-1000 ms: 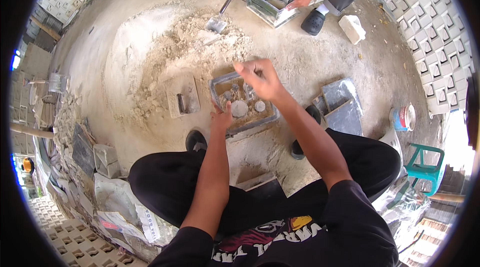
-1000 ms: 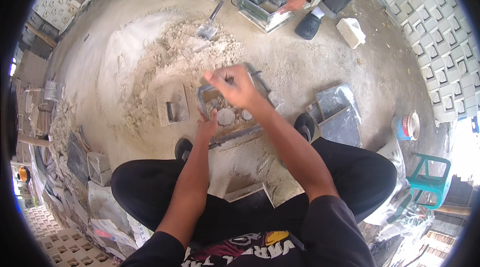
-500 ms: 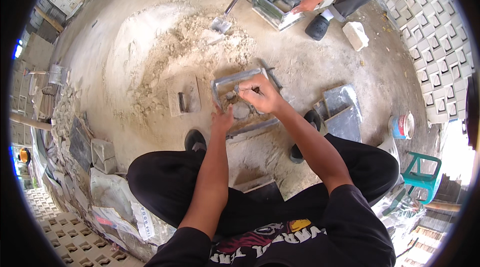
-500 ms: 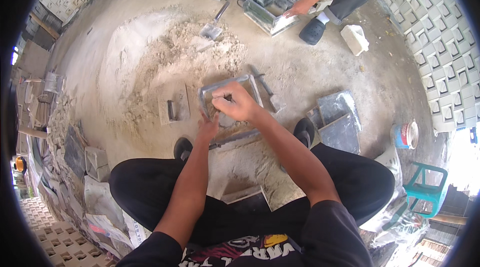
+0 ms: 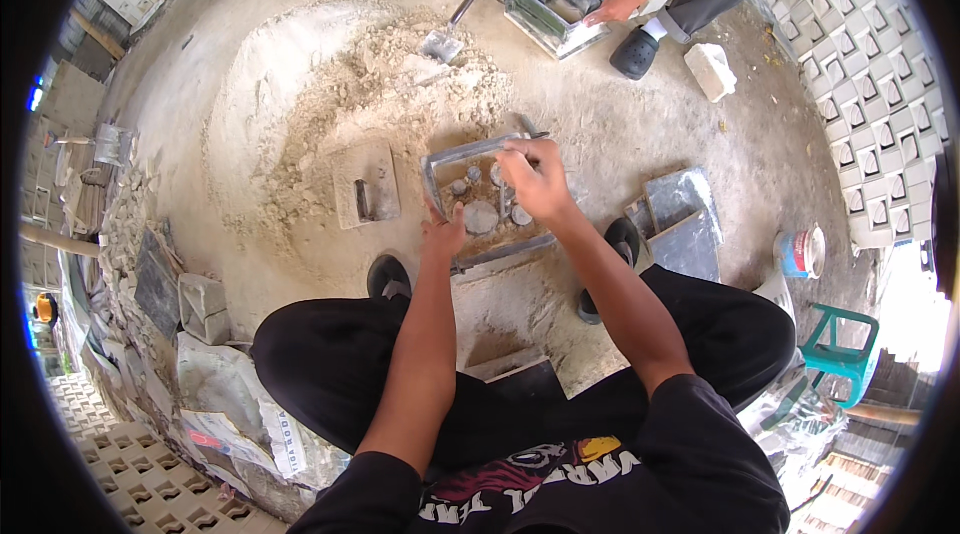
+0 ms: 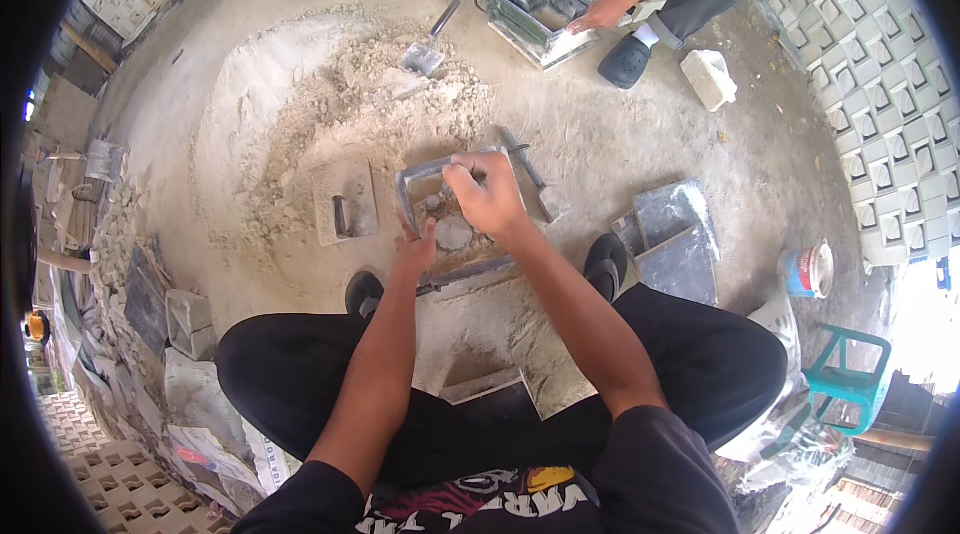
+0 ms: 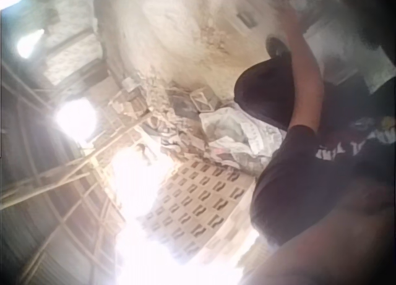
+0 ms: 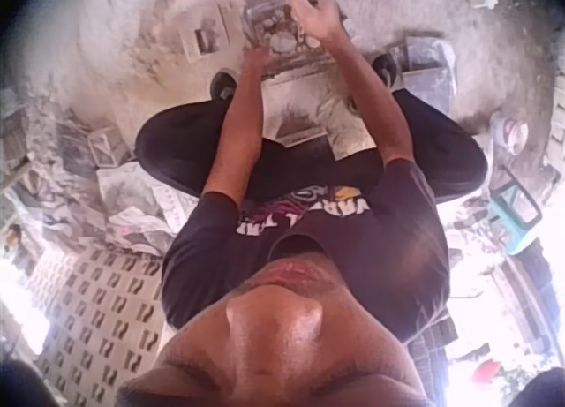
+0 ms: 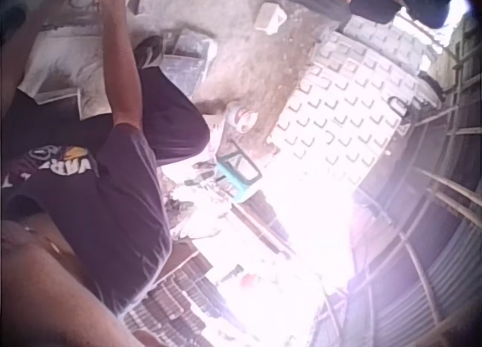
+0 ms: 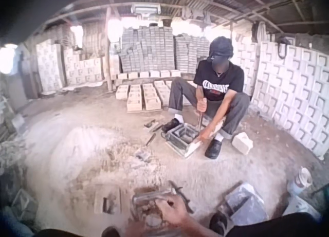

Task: The person packs a sandy building material into a small mold by hand, levels it with a trowel, and then places the mold inside a larger metal frame to compact it further.

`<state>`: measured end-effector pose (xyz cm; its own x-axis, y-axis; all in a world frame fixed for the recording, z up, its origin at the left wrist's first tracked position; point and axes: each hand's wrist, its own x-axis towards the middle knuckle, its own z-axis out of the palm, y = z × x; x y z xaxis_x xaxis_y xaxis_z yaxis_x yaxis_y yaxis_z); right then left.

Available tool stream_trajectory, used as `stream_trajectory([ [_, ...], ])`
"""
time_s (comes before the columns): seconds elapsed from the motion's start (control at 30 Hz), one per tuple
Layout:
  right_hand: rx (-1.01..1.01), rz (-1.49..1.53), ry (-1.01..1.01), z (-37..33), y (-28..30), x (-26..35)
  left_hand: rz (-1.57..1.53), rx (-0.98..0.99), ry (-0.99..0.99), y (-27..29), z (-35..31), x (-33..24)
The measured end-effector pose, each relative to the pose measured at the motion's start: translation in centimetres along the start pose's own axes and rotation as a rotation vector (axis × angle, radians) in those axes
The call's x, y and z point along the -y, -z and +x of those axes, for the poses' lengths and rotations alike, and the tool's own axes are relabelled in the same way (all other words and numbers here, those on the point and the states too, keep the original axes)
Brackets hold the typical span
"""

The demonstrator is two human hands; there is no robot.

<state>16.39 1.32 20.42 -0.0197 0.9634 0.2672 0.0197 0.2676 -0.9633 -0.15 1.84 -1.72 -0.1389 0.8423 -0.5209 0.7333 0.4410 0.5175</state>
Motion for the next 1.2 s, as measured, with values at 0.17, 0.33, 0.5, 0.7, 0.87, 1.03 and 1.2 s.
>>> stream_trajectory([
  [0.17, -0.123, -0.112, -0.099, 0.5, 0.5, -1.0, -0.006, -0.004, 0.020, -0.3, 0.0, -0.3],
  [0.33, -0.207, -0.059, -0.088, -0.3, -0.5, 0.1, 0.008, 0.008, -0.010, 0.1, 0.2, -0.1],
  [0.5, -0.267, 0.019, -0.086, 0.6, -0.3, 0.6, 0.015, 0.024, 0.007, 0.6, -0.6, -0.7],
  [0.7, -0.114, -0.019, -0.195, 1.4, 0.4, -0.3, -0.029, 0.038, -0.037, 0.2, -0.2, 0.0],
  [0.87, -0.099, -0.020, -0.089, -1.0, -0.7, 0.7, -0.029, 0.001, -0.043, 0.1, -0.1, -0.1],
  [1.03, -0.162, -0.035, -0.062, -1.0, -1.3, 1.8, -0.002, 0.023, -0.007, 0.5, -0.5, -0.6],
  [1.2, -0.140, -0.047, -0.105, -0.3, -1.5, 1.5, 0.004, 0.009, 0.022, 0.2, 0.0, -0.2],
])
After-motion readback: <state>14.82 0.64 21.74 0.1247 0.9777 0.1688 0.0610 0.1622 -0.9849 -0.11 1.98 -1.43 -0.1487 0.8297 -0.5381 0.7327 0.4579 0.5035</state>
